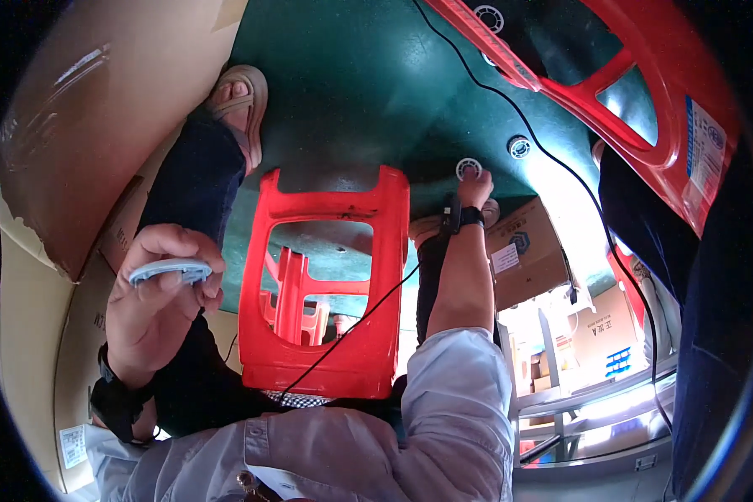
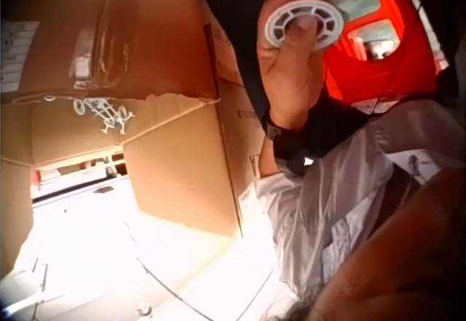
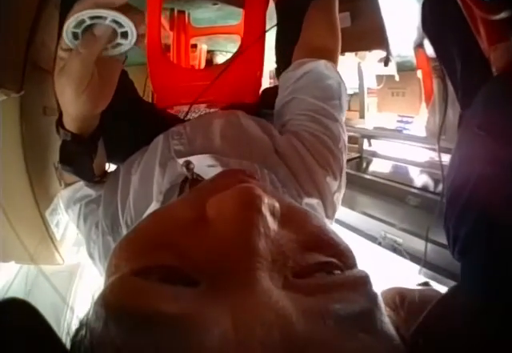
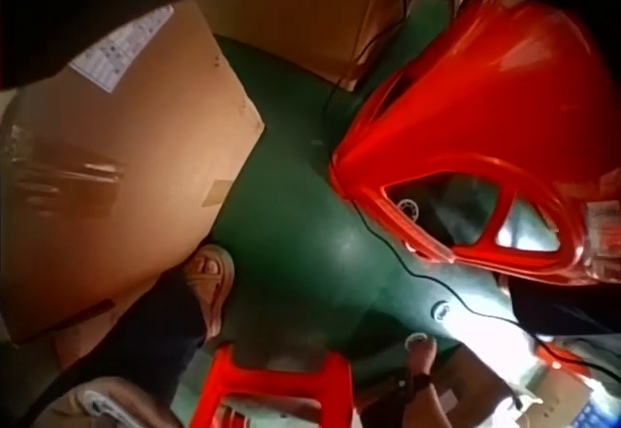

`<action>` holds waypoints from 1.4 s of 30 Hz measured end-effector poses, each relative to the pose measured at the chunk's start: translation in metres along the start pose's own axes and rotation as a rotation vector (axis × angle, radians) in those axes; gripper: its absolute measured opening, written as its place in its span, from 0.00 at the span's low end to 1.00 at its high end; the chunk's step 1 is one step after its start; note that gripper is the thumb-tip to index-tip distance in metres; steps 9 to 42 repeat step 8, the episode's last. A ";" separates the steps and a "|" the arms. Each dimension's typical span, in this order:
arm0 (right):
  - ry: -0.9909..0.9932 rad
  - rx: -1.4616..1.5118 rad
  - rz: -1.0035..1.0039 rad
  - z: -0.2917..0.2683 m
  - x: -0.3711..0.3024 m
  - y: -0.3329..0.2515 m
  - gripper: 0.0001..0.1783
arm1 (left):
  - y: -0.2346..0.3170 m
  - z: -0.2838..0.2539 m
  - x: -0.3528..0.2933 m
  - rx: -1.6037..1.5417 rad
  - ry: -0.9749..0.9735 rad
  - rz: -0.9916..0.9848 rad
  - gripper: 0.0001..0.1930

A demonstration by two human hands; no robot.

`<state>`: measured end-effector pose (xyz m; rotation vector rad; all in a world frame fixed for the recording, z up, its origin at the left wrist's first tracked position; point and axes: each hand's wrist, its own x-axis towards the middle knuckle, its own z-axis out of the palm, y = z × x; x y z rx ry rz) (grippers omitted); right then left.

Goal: The person picks up a white plastic ring from a box, places it onto a motor component, and presses the assembly into a machine. They then place the finished motor onto a blue tray and repeat the process.

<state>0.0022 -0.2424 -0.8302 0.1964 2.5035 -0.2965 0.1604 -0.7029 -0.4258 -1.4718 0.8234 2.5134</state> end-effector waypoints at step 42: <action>0.027 0.556 0.003 -0.075 0.084 0.010 0.22 | -0.029 -0.023 0.005 -0.087 -0.005 -0.130 0.20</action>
